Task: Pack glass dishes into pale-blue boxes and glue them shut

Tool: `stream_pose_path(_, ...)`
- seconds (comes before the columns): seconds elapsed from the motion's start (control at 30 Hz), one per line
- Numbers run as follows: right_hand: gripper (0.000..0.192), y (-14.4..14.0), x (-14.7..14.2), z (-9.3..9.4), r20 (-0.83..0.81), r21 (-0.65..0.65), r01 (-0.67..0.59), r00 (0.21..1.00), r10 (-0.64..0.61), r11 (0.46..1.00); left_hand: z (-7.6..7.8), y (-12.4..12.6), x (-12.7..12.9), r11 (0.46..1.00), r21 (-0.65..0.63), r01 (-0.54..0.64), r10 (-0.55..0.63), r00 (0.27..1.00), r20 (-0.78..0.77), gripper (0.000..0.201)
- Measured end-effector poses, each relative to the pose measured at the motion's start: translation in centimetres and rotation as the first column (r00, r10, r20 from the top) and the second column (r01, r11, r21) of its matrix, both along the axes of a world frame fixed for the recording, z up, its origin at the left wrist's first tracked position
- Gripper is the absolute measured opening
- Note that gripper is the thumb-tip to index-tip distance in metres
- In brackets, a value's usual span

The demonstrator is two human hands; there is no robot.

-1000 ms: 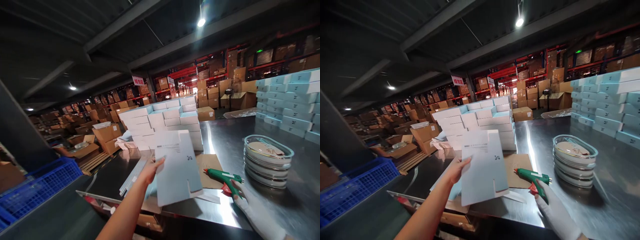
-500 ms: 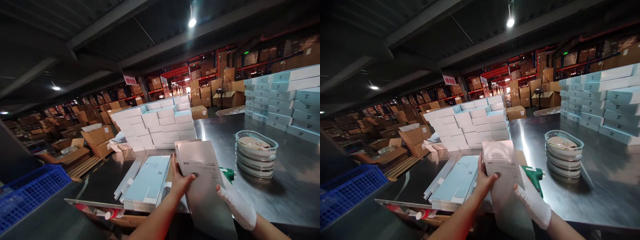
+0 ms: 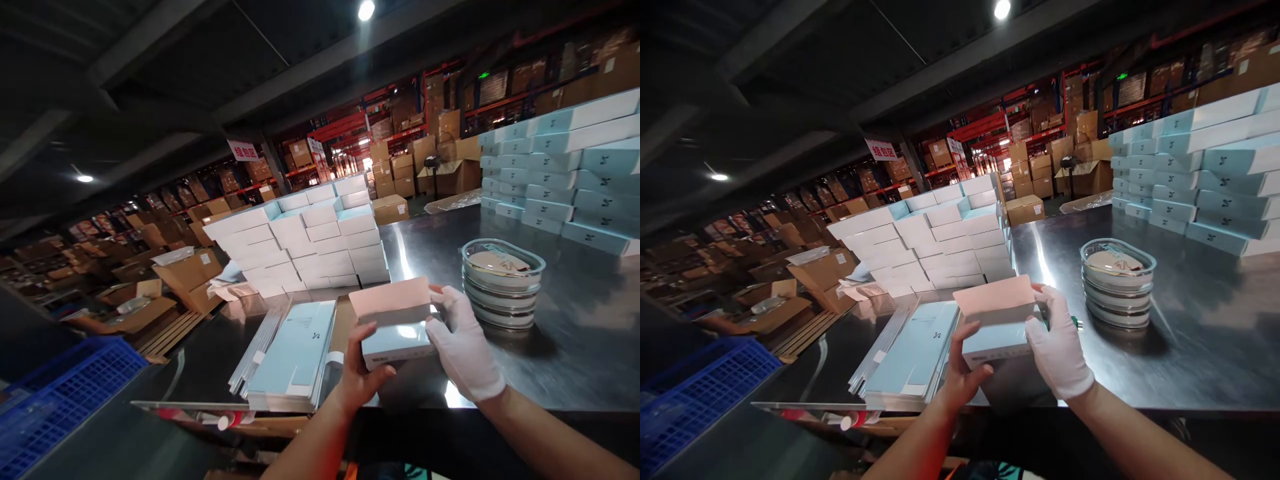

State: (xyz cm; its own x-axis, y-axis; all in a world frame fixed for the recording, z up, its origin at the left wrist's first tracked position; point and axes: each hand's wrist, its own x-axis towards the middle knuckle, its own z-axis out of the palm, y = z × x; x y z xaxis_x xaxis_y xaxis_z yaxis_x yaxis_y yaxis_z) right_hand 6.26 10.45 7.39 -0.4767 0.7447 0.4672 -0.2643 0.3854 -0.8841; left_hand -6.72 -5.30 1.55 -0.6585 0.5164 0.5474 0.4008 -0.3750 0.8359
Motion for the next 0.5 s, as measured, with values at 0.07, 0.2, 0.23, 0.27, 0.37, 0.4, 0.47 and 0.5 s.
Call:
stream_pose_path(0.07,0.056,1.2,0.3,-0.4,0.024,0.055,-0.037,0.999,0.036,0.998,0.1,-0.7,-0.2,0.999,-0.045,-0.011,0.011,1.000,-0.001,0.070)
stream_pose_path(0.2,0.051,5.5,0.1,-3.2,0.488,0.264,-0.005,0.863,-0.129,0.964,1.0,-1.6,-1.3,0.990,0.013,-0.144,0.142,0.985,0.093,0.069)
stream_pose_path(0.23,0.051,6.5,-0.3,-4.3,0.641,0.299,-0.016,0.744,-0.188,0.954,1.2,-1.7,-1.6,0.989,0.021,-0.149,0.145,0.981,0.131,0.071)
stream_pose_path(0.27,0.051,7.2,-0.7,-5.3,0.760,0.316,-0.040,0.609,-0.227,0.948,1.3,-1.8,-1.9,0.989,0.023,-0.148,0.142,0.976,0.166,0.072)
stream_pose_path(0.37,0.061,8.5,-1.8,-8.1,0.900,0.293,-0.093,0.362,-0.242,0.952,1.8,-1.9,-2.4,0.983,0.038,-0.181,0.168,0.960,0.225,0.076)
stream_pose_path(0.4,0.067,8.7,-1.9,-8.7,0.894,0.268,-0.074,0.391,-0.219,0.961,1.9,-1.9,-2.4,0.979,0.043,-0.197,0.182,0.955,0.235,0.077)
stream_pose_path(0.47,0.074,8.8,-1.8,-9.6,0.831,0.186,-0.010,0.535,-0.152,0.982,2.4,-1.9,-2.3,0.976,0.051,-0.212,0.192,0.947,0.258,0.079)
stream_pose_path(0.5,0.070,8.9,-1.5,-9.9,0.775,0.134,0.012,0.622,-0.112,0.991,2.6,-2.0,-2.2,0.976,0.054,-0.211,0.189,0.944,0.271,0.079)
